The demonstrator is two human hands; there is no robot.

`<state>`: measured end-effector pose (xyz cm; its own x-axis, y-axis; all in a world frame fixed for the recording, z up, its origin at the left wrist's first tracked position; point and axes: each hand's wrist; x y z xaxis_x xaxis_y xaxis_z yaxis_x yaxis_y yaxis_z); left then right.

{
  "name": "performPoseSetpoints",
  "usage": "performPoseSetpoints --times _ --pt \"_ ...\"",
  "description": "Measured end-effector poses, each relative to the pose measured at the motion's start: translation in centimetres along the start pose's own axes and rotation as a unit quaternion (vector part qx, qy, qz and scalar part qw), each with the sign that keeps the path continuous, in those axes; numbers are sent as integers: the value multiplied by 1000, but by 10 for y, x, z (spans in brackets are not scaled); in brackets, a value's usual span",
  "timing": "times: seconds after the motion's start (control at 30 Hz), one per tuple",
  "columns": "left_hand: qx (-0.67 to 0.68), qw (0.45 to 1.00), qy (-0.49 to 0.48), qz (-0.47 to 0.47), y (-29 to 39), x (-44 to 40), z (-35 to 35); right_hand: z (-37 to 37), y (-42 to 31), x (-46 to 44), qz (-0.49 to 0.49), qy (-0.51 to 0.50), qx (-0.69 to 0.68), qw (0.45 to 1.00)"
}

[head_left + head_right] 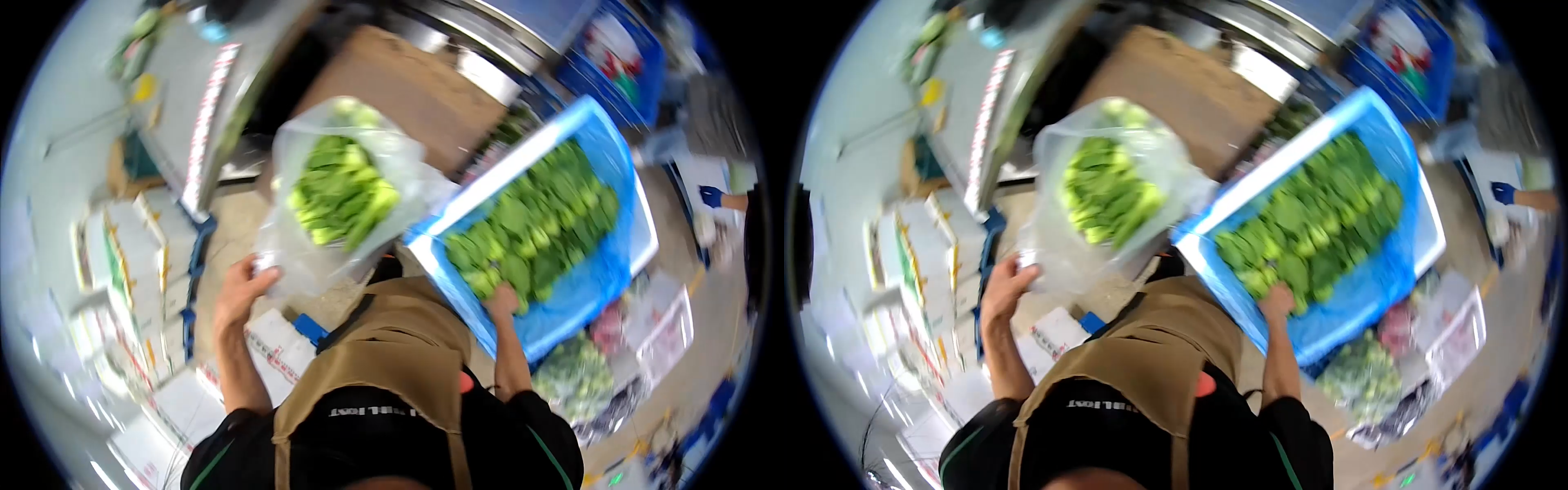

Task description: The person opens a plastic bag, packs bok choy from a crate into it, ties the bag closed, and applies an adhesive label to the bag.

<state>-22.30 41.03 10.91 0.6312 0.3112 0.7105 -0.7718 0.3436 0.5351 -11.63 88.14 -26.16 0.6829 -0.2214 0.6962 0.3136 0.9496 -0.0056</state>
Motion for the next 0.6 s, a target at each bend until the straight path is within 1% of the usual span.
performPoseSetpoints --times 0.03,0.07,0.1,0.17,0.2,0.27,0.3,0.33,0.4,0.43,0.5,0.53,0.6 --pt "51 999 -11 -1 2 3 -3 11 -5 5 -10 0 0 1000" --pt "122 992 5 -11 3 6 -6 15 -6 9 -3 8 2 1000" --pt "183 982 17 -40 -7 5 -6 17 -6 13 -2 17 3 1000" --pt "311 946 22 -88 -2 9 -9 23 -10 21 -12 28 4 1000" --pt "370 922 18 -113 1 9 -11 28 -12 24 -3 34 3 999" --pt "438 891 25 -118 -1 5 -10 40 -17 35 9 43 4 999" --pt "467 876 33 -112 -6 1 -9 43 -20 40 12 85 -19 996" --pt "496 861 39 -105 -10 -1 -10 44 -16 43 31 100 -37 994" --pt "527 842 20 -109 -17 -2 -10 49 -10 46 69 129 -77 986" --pt "541 833 12 -112 -19 -1 -8 64 -14 52 62 115 -92 987" --pt "526 845 11 -95 -22 1 -6 111 -19 65 50 88 -121 988" --pt "517 851 10 -87 -23 2 -6 136 -23 72 61 81 -163 981" --pt "529 844 -23 -82 -28 4 -5 190 -30 84 81 70 -243 964"
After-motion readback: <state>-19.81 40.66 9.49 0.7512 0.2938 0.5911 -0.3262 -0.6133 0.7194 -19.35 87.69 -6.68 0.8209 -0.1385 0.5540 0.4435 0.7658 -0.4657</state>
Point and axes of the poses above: each hand's wrist, its own x-axis away from the middle knuckle, its own z-axis out of the back of the hand, y = z × x, and after that the axes turned 2 degrees about -x, right-handed
